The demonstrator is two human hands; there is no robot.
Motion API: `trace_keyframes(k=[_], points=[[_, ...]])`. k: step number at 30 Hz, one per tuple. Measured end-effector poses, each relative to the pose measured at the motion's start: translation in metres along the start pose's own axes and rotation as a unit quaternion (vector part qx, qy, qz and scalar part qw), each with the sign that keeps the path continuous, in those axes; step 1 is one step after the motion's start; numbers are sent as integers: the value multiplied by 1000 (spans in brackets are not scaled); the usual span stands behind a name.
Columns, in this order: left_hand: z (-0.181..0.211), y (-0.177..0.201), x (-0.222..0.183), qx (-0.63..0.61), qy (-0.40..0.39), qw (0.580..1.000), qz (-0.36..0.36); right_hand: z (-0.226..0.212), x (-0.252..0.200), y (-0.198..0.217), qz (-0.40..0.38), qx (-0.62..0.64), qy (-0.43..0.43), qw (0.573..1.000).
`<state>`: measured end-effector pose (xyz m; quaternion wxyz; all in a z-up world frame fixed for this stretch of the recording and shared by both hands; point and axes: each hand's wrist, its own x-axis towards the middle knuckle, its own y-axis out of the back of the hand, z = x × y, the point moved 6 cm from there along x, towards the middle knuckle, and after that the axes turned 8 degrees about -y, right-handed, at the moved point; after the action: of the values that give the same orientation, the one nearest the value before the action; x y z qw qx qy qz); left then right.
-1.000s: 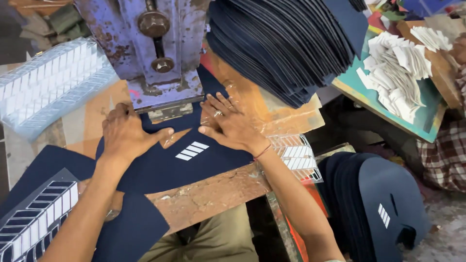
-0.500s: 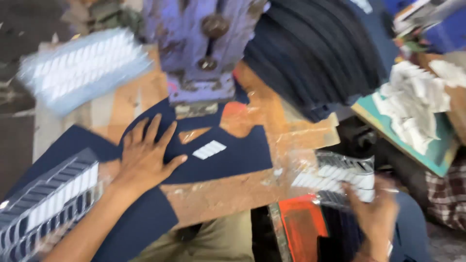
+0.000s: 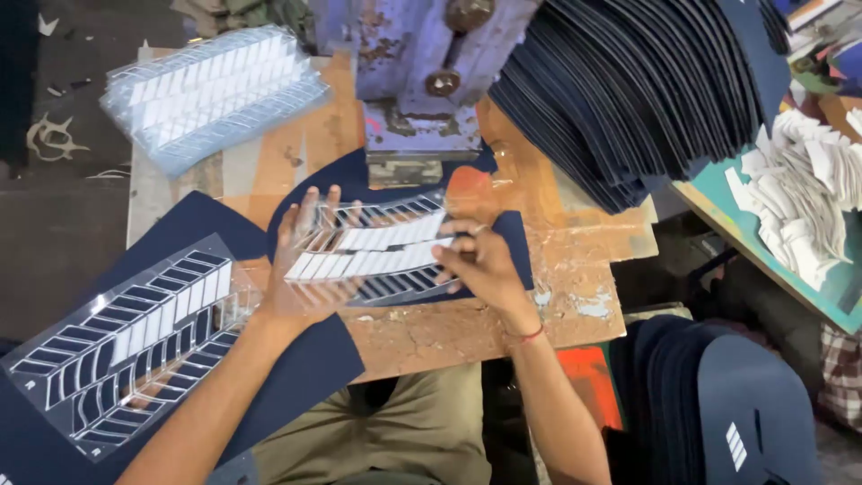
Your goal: Applying patterned decals onto pieces of blue fabric using a heat press machine.
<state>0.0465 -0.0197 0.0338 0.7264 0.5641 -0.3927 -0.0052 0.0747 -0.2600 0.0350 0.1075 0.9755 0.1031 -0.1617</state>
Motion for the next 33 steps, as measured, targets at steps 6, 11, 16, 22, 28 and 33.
trace_keyframes(k=[6, 11, 16, 22, 28, 33], points=[[-22, -4, 7, -182, 96, 978, -15, 12, 61, 51, 40, -2, 58, 997], [-26, 2, 11, -234, 135, 963, -20, 11, 83, 55, 48, -39, 53, 997], [-22, -2, 7, -199, 102, 974, -32, 24, 82, 57, 105, -50, 106, 988], [-19, 0, 11, -186, 77, 979, -25, 9, 75, 55, 116, -32, 117, 986], [-18, -2, 9, -188, 88, 978, -32, 9, 72, 52, 113, -42, 108, 987], [-18, 1, 12, -189, 84, 978, -29, 8, 73, 51, 111, -26, 103, 988]])
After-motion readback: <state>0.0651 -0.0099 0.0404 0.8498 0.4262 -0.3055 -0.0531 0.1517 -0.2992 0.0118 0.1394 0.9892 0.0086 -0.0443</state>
